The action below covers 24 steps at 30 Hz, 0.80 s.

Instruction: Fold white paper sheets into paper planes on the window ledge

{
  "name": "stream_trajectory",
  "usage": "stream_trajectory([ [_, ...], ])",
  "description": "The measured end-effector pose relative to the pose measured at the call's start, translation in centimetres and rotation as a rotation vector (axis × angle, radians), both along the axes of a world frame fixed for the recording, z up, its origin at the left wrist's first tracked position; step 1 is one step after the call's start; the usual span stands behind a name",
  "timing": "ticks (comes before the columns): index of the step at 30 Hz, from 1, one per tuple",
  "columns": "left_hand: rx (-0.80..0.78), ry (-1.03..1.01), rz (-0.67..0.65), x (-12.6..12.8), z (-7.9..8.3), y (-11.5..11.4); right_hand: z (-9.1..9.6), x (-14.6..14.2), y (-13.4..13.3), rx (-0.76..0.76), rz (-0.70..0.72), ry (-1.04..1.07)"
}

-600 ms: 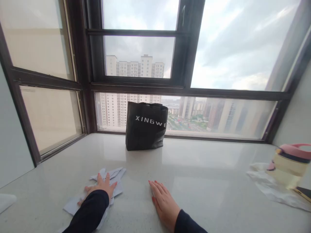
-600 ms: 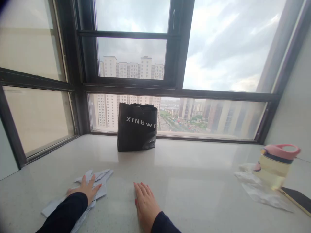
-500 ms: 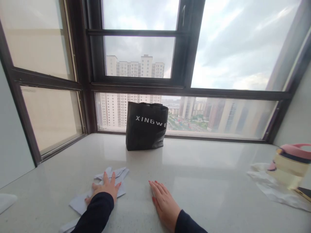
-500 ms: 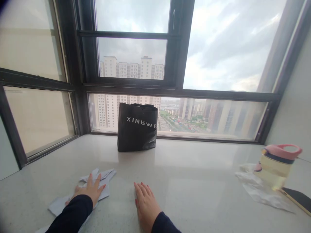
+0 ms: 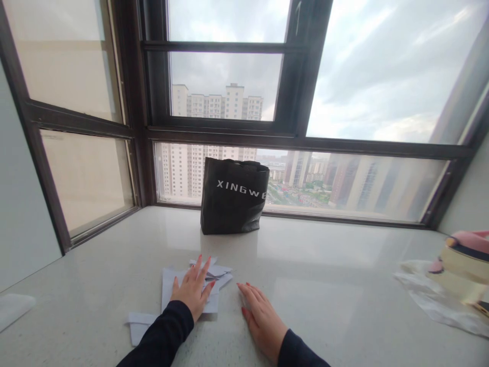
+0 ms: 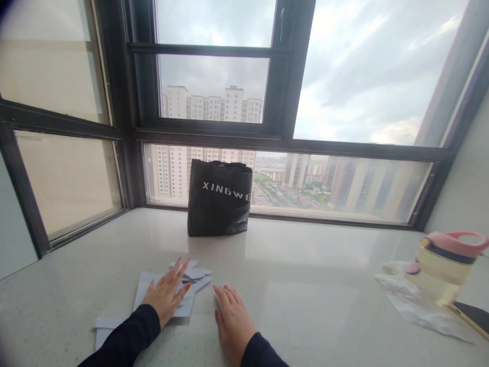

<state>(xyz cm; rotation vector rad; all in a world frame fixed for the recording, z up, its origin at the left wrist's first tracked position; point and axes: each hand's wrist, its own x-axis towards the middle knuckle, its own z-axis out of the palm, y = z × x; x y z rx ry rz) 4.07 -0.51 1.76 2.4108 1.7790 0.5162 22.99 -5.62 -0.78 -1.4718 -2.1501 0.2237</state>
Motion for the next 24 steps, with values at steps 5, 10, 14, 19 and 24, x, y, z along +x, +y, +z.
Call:
stream_trajectory([
  [5,0.278,-0.275,-0.116,-1.1,-0.5,1.7,0.1,0.1,0.0,0.014,0.021,0.043],
  [10,0.178,-0.384,-0.041,-2.1,-0.8,2.7,0.8,0.1,0.0,0.104,-0.004,0.122],
  [14,0.125,-0.534,-0.059,-2.7,-0.2,2.9,1.2,0.1,0.0,0.175,-0.016,0.201],
  [19,0.1,-0.95,-0.117,-2.4,1.8,2.4,1.3,0.1,-0.1,0.181,0.015,0.291],
  [24,0.177,-1.149,-0.282,-0.3,3.8,-0.2,1.7,-0.2,-0.5,0.162,0.067,0.467],
])
